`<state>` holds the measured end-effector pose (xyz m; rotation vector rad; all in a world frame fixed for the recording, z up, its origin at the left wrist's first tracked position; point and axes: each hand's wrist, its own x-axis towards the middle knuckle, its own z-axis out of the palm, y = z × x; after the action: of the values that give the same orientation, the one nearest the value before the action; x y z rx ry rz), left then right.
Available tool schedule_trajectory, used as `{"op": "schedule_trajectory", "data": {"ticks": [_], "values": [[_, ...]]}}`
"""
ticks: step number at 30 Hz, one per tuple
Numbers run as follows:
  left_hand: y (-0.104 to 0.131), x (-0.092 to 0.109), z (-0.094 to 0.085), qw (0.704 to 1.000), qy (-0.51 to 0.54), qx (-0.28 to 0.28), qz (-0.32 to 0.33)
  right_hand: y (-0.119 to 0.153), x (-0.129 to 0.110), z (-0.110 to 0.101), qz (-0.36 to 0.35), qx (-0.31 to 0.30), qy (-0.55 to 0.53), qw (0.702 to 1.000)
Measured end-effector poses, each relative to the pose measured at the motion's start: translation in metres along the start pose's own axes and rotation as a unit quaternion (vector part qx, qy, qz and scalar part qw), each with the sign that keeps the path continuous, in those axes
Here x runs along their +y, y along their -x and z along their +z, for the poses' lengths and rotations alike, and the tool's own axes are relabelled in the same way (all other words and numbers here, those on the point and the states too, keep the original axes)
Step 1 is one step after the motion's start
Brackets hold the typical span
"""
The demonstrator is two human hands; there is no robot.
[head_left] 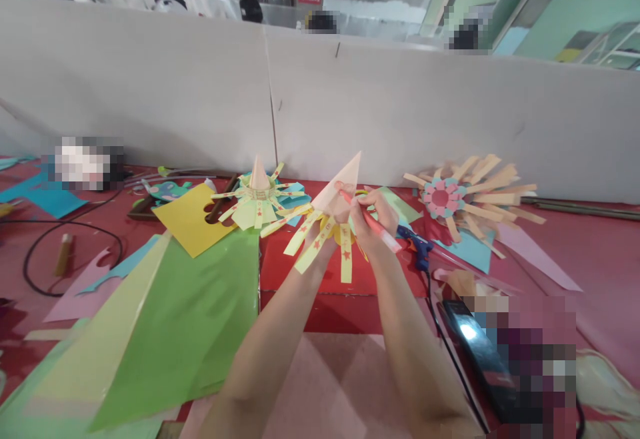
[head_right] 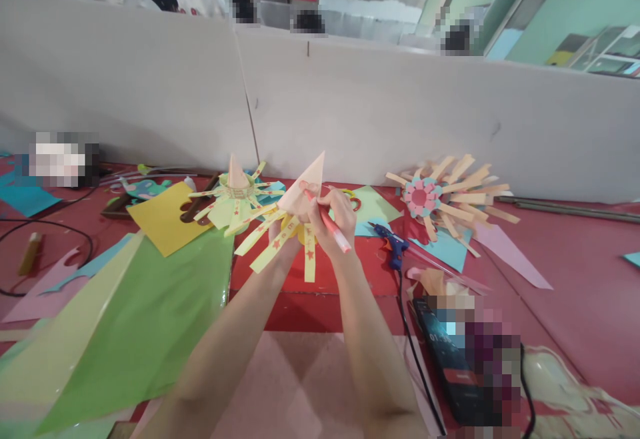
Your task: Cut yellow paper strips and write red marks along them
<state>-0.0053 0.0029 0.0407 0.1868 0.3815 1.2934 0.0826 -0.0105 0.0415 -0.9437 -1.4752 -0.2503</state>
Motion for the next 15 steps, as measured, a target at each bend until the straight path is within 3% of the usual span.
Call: {"op": "schedule_trajectory", "data": {"ticks": [7,15], "values": [[-0.0007,-0.0012,-0.0042,1.0,0.014,-0.011,0.014,-0.0001,0.0051,0.0005,-0.022,-0.004,0.007,1.0],[-0.0006,-0.0001,-0.0033,1.0,0.008,-0.005,0.02,0.0018,0.0018,0.0029,0.01,0.009,0.005,1.0]]}}
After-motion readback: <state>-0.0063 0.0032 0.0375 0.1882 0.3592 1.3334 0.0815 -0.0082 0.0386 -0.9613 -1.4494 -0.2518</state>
